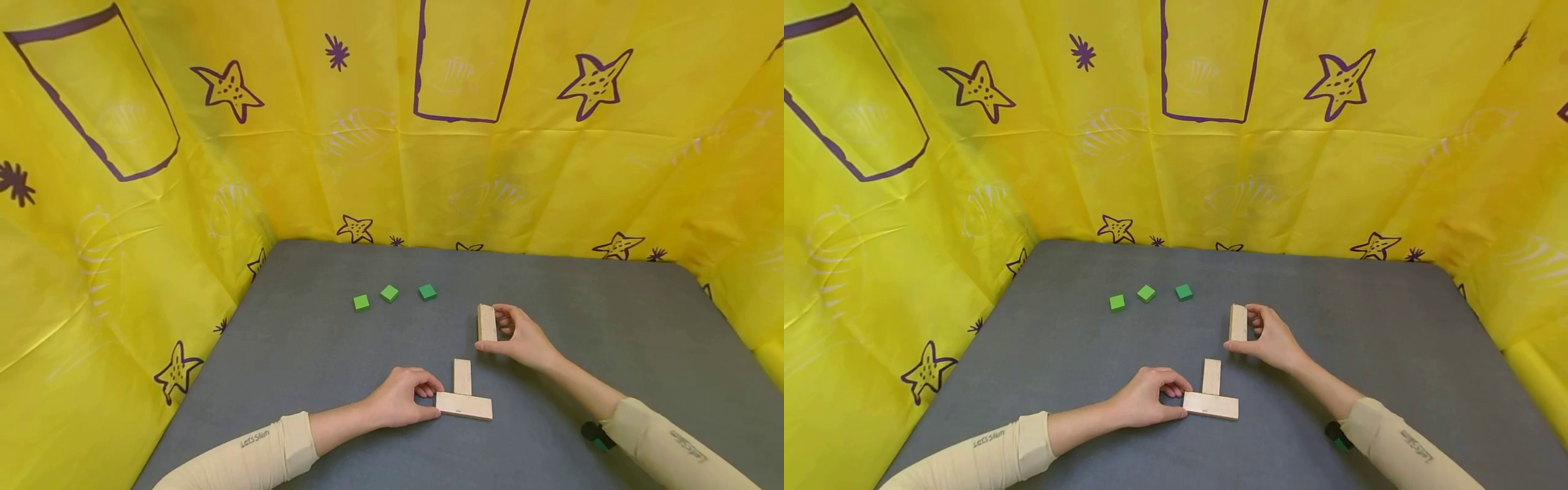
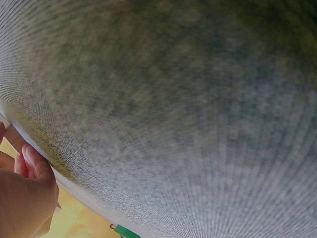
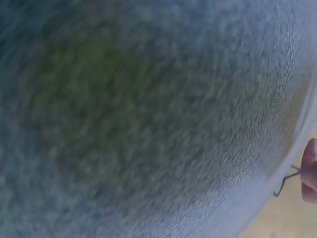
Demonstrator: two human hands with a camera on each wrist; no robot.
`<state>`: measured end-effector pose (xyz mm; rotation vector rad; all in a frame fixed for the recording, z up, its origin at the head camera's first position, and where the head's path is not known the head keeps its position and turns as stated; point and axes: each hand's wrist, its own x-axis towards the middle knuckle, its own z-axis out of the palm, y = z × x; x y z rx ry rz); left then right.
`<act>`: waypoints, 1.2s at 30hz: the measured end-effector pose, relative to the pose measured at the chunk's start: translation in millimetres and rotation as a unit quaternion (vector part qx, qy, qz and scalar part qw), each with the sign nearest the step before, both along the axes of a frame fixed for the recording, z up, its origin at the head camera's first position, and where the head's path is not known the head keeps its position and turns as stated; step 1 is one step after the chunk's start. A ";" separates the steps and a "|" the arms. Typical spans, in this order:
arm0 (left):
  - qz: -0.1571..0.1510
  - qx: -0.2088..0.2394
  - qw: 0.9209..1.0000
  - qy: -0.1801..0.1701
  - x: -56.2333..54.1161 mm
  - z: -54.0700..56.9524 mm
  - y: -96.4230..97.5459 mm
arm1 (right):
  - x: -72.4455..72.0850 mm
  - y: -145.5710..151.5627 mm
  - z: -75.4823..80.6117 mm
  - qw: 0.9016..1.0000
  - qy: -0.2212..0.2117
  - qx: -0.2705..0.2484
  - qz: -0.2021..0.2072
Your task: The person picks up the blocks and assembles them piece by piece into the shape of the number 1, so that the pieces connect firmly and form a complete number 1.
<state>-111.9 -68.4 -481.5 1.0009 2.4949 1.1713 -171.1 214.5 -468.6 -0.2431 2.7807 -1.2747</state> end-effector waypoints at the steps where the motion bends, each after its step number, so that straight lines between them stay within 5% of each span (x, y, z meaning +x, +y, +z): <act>1: 0.000 -0.001 1.000 0.000 0.1 0.1 -0.1 | 0.6 -1.5 -0.2 1.000 -0.001 0.002 0.002; 36: -0.001 -0.007 1.000 -0.008 -1.4 0.4 -0.4 | 1.1 -43.2 -13.6 0.995 0.060 0.077 0.007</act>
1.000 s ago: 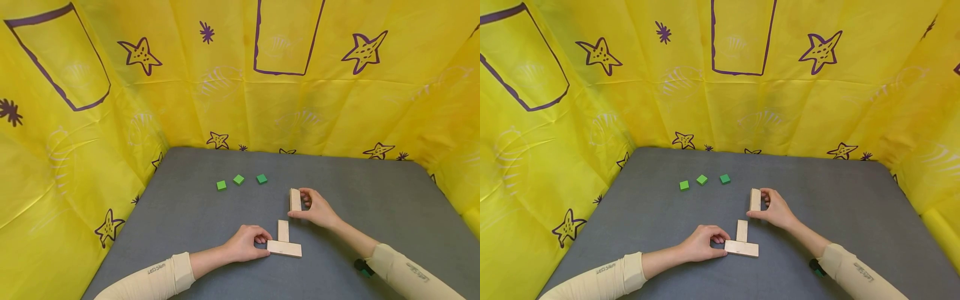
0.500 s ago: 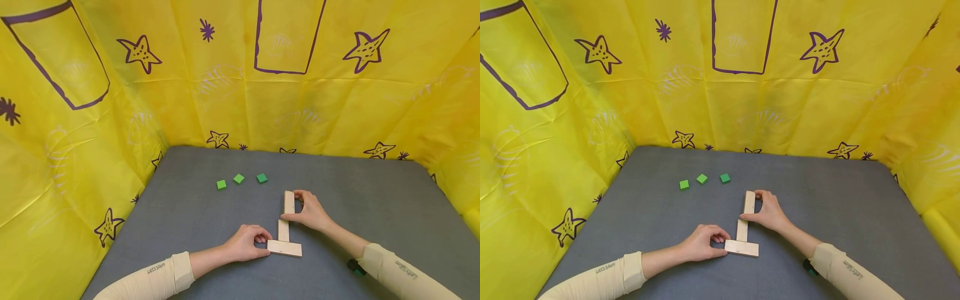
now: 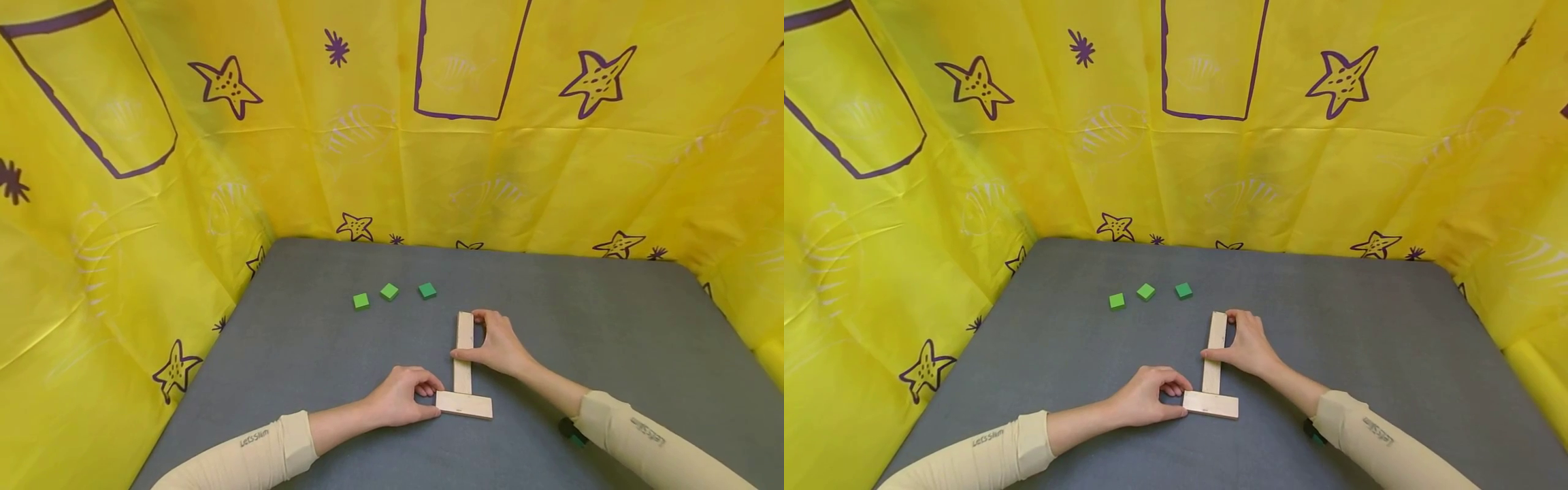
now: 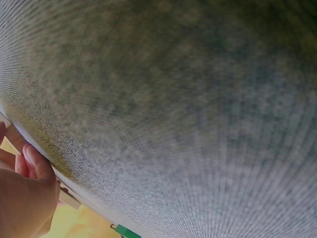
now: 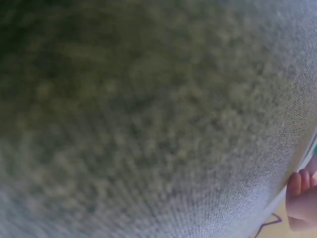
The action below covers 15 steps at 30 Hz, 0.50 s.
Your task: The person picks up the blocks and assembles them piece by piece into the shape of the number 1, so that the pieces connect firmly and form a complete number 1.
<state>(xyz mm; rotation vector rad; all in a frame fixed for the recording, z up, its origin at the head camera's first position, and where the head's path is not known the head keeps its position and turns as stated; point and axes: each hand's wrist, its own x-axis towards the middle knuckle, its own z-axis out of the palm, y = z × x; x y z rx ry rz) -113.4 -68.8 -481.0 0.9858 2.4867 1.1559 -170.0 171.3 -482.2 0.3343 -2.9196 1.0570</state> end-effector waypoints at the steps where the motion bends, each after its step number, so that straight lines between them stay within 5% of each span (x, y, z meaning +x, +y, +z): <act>1: 0.000 -0.001 1.000 0.000 0.0 0.2 -0.1 | -0.3 -0.3 0.0 1.000 -0.001 0.001 0.000; 15: 0.001 -0.006 1.000 -0.010 0.5 1.7 -0.4 | -0.7 -3.0 -1.2 1.000 0.015 0.016 0.011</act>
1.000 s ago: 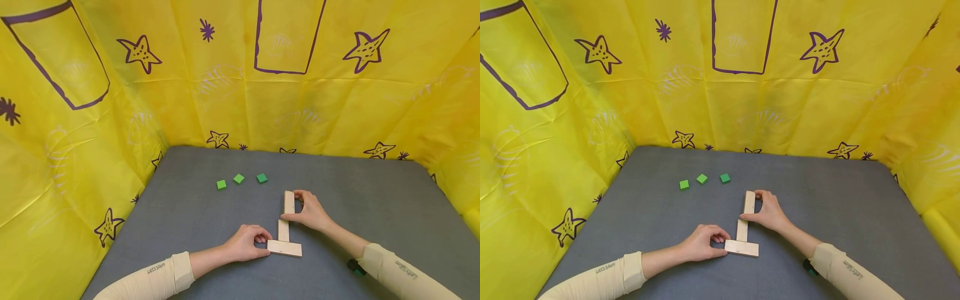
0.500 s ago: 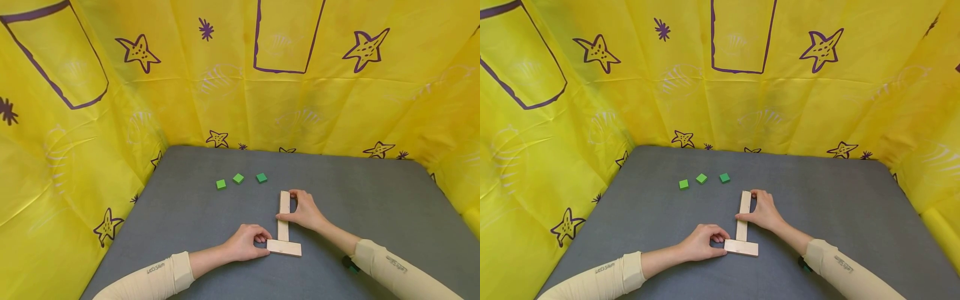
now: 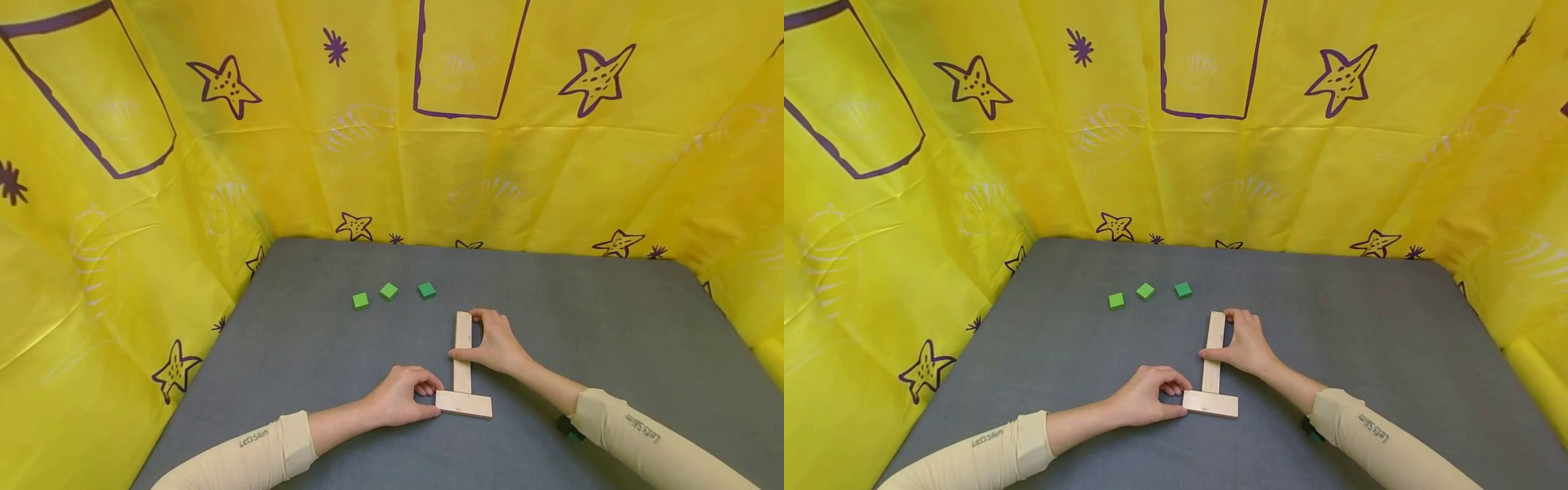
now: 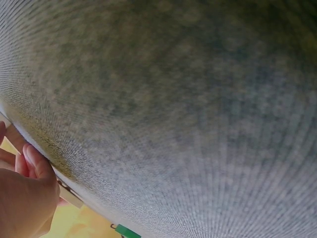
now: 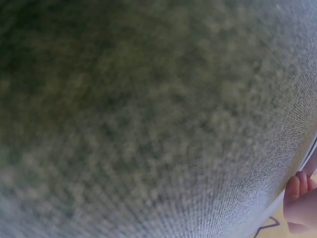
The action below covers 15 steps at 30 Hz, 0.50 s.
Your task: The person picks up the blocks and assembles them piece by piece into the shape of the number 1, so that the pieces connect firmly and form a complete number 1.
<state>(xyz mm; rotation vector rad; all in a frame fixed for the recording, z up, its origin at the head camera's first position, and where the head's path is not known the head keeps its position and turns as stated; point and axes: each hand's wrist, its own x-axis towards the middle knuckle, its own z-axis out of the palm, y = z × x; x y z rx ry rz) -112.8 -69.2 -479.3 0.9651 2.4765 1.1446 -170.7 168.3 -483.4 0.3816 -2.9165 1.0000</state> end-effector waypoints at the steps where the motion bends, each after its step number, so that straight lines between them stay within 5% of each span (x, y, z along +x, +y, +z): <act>1: 0.000 0.000 1.000 -0.001 0.0 0.0 0.0 | 0.0 0.0 -0.1 1.000 0.001 0.001 0.001; 15: -0.006 0.005 1.000 0.000 -0.4 0.3 -0.6 | 0.7 3.4 -0.4 1.000 0.001 -0.003 0.015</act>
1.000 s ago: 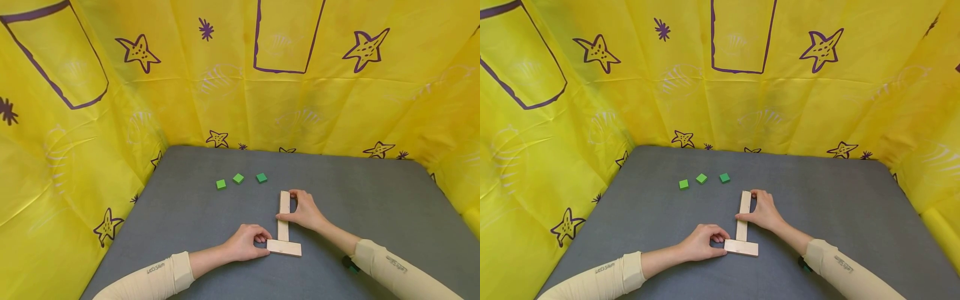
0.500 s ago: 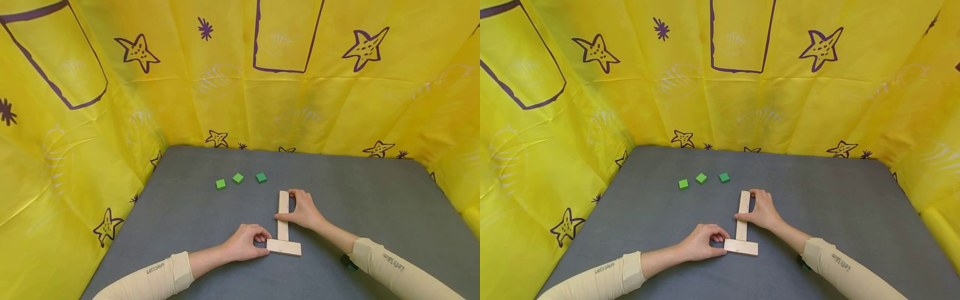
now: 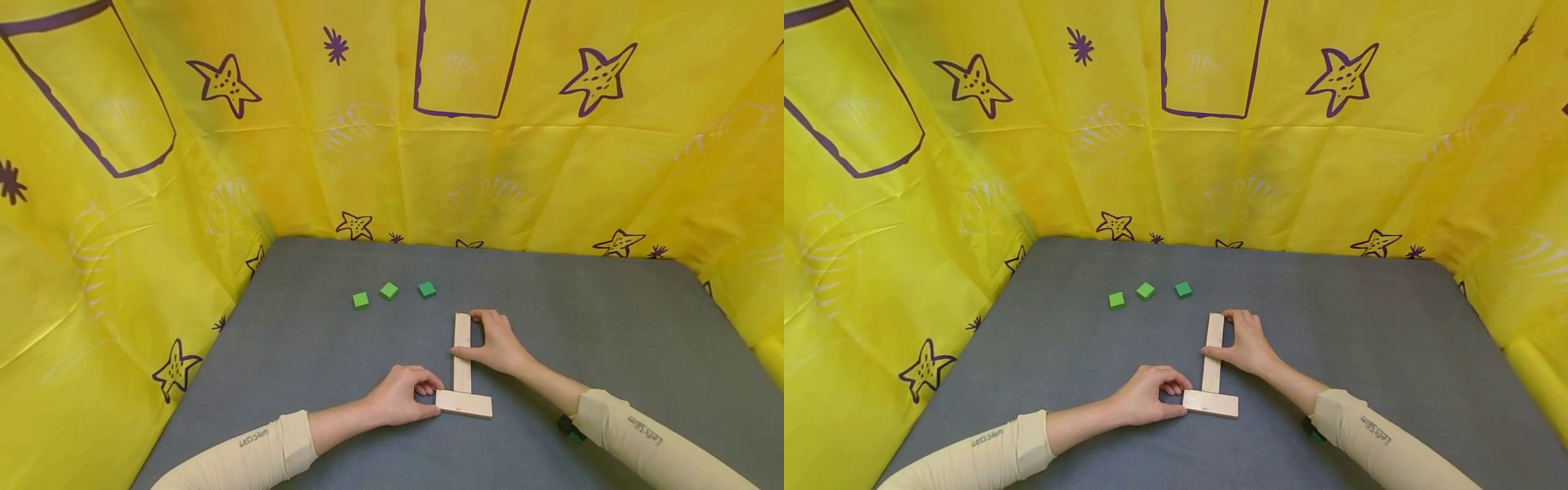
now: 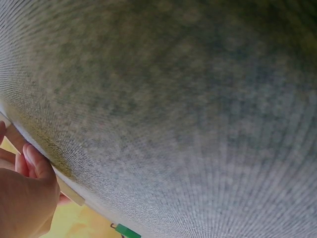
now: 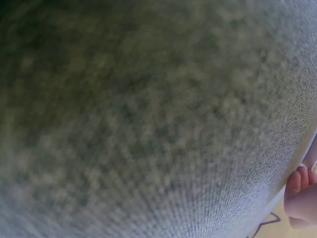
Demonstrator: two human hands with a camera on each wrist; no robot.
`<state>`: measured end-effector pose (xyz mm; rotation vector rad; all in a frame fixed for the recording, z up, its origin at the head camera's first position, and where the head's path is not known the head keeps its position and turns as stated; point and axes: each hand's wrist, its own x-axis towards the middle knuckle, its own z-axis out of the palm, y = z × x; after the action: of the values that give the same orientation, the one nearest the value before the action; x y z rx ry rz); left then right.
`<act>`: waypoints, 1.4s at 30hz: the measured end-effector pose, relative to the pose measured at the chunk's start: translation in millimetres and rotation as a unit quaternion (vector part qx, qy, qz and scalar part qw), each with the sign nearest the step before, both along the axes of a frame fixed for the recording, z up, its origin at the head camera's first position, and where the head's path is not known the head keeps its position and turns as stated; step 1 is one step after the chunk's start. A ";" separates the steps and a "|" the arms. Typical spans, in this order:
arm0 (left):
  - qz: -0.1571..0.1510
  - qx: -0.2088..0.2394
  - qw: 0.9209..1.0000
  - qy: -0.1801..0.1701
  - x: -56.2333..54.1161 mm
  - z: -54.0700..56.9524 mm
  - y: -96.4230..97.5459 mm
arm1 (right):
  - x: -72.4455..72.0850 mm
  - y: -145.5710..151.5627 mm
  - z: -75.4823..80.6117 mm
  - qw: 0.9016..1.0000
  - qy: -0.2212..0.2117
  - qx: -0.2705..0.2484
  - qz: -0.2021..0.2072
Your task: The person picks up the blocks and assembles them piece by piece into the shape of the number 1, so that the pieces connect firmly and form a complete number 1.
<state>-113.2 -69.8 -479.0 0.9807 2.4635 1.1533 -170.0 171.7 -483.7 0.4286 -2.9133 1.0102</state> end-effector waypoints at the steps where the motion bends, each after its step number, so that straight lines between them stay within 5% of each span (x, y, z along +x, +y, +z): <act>1: 0.001 0.001 1.000 -0.002 0.0 0.3 0.0 | 0.0 0.3 0.2 1.000 -0.001 -0.002 0.001; 42: 0.001 0.006 1.000 0.006 0.7 -2.1 -0.5 | -5.3 11.1 4.0 0.999 -0.014 -0.021 0.040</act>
<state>-112.5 -70.3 -481.1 0.9927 2.4704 1.1667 -175.3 182.8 -479.7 0.5387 -2.9150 1.0943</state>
